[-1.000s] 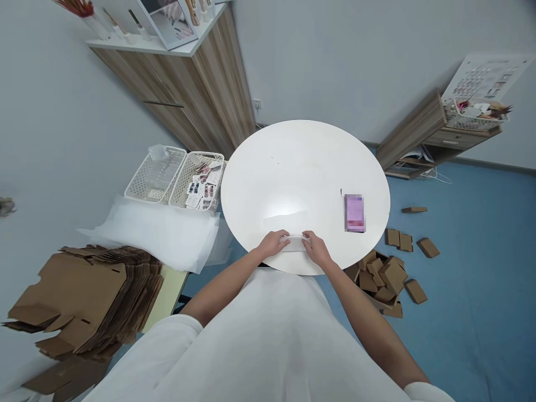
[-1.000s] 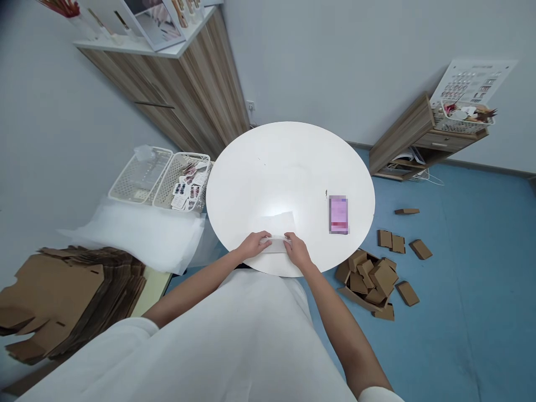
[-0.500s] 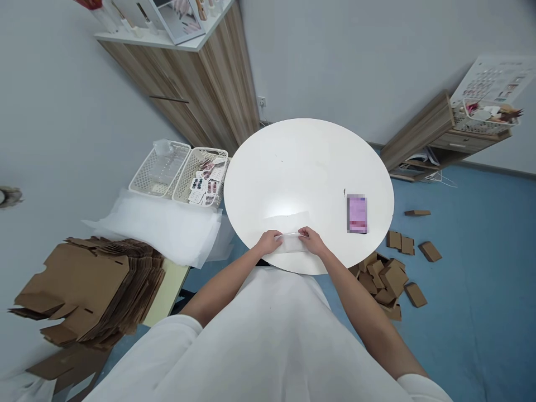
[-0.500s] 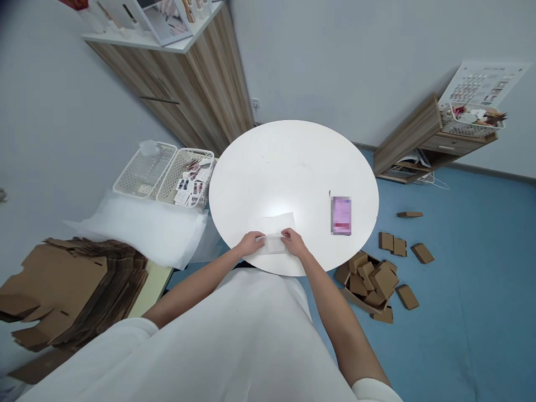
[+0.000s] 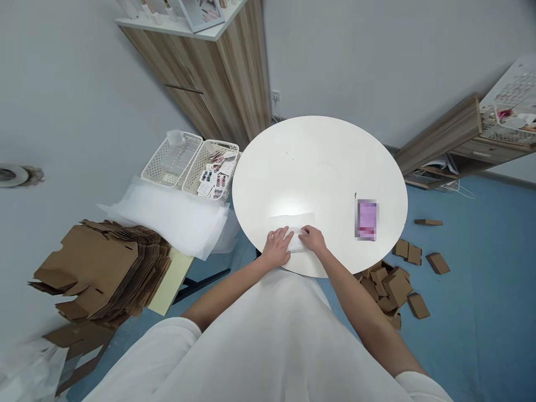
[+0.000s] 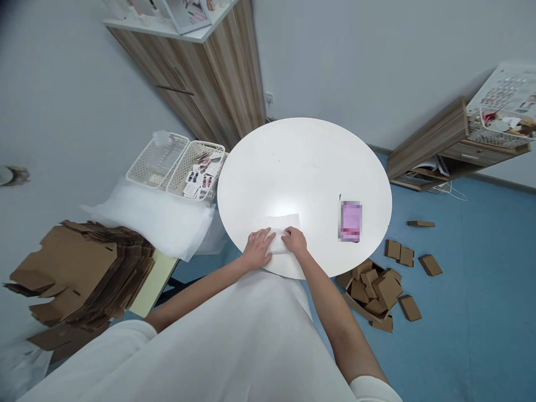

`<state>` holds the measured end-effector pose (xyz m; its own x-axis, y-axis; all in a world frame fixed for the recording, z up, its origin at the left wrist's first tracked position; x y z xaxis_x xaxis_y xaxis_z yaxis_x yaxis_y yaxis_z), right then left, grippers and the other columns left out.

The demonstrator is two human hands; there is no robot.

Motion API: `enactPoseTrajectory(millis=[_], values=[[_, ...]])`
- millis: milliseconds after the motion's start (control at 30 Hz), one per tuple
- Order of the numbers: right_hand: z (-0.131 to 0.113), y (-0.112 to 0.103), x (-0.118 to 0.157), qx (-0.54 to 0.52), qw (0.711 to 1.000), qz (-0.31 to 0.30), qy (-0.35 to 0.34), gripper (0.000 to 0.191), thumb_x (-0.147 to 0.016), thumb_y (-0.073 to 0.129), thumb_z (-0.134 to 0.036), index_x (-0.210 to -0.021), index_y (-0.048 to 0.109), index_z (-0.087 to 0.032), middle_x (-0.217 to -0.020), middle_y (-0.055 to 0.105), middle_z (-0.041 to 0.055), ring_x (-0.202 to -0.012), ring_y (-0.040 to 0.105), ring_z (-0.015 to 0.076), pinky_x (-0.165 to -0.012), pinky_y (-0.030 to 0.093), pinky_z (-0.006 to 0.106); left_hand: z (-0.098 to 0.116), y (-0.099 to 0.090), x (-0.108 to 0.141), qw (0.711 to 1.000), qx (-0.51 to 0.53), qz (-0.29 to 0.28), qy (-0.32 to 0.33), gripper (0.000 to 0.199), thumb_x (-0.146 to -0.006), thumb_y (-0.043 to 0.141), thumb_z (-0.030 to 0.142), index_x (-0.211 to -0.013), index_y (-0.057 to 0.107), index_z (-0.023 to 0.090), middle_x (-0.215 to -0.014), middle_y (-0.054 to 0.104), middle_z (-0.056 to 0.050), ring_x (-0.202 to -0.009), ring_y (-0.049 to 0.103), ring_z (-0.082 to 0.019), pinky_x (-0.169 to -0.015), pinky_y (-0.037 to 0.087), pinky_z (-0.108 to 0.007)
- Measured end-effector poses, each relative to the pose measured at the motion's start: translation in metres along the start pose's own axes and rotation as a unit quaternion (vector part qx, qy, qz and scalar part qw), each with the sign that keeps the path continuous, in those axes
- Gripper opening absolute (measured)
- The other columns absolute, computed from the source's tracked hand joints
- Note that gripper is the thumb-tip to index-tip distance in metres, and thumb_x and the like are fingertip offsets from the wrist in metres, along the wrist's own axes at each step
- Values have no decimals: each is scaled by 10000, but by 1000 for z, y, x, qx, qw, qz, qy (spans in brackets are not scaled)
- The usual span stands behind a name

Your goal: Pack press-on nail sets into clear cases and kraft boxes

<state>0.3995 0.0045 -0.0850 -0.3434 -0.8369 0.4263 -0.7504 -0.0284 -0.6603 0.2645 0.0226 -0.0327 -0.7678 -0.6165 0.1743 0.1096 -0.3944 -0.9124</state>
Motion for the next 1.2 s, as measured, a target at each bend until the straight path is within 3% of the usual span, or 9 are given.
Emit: enactPoseTrajectory(millis=[200,267,433,533,600,800,1067,1200], values=[[14,-36,23,14,979,205,-12,528,-711,517,-453,-1161,450,-183,-1140,478,134,-1057,425,291,-836,350,399,8,16,-2,1000,-6,-6,10,539,-738,519,223,-1254,361,238,-1387,295,-106,-1266,239,-306,-1003,106,-514],[30,-39,36,-13,973,232,12,607,-724,486,-483,-1227,373,-162,-1199,431,153,-1115,382,308,-875,332,422,9,17,-1,1000,-11,-3,19,539,-754,500,223,-1270,345,231,-1390,290,-107,-1273,233,-295,-1010,88,-513],[57,-12,49,-61,983,152,80,690,-727,474,-455,-1287,258,-115,-1223,417,184,-1062,468,274,-812,415,372,10,15,1,1000,-13,2,20,518,-772,468,210,-1275,350,214,-1386,297,-105,-1277,231,-279,-1028,54,-500],[57,-6,44,-131,975,157,87,701,-678,541,-432,-1268,298,-140,-1123,505,158,-968,536,245,-748,443,341,8,15,1,1000,-6,3,17,515,-768,484,230,-1268,364,213,-1358,342,-119,-1253,269,-302,-1023,69,-508],[53,-5,37,-177,969,151,82,634,-663,561,-400,-1219,373,-159,-1033,565,130,-906,563,231,-714,451,334,7,16,1,1000,-8,2,12,524,-764,495,244,-1270,359,226,-1341,367,-121,-1238,290,-313,-1017,85,-515],[47,8,27,-262,954,42,137,266,-642,565,-337,-835,587,-157,-822,651,78,-697,607,189,-571,471,284,3,15,0,1000,-21,12,8,562,-761,496,240,-1292,315,268,-1328,382,-99,-1227,302,-307,-1013,103,-511],[54,-4,39,-288,940,86,161,236,-637,547,-339,-783,580,-155,-831,649,67,-721,600,175,-583,463,255,6,17,-17,999,-32,15,40,550,-763,409,132,-1290,330,268,-1307,395,-97,-1195,331,-289,-1008,116,-492],[65,-14,46,-311,926,138,165,232,-643,534,-366,-762,552,-168,-789,626,42,-678,565,154,-548,438,238,13,18,-32,998,-25,10,54,573,-743,371,67,-1278,347,270,-1287,404,-88,-1184,333,-273,-1003,124,-475]])
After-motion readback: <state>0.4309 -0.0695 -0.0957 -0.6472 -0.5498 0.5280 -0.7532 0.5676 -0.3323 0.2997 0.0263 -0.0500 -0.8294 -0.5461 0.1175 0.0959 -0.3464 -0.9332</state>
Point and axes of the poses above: each hand's wrist, its own x-axis away from the middle knuckle, its own y-axis out of the palm, z = x × y, the point moved 9 cm from there along -x, towards the middle knuckle
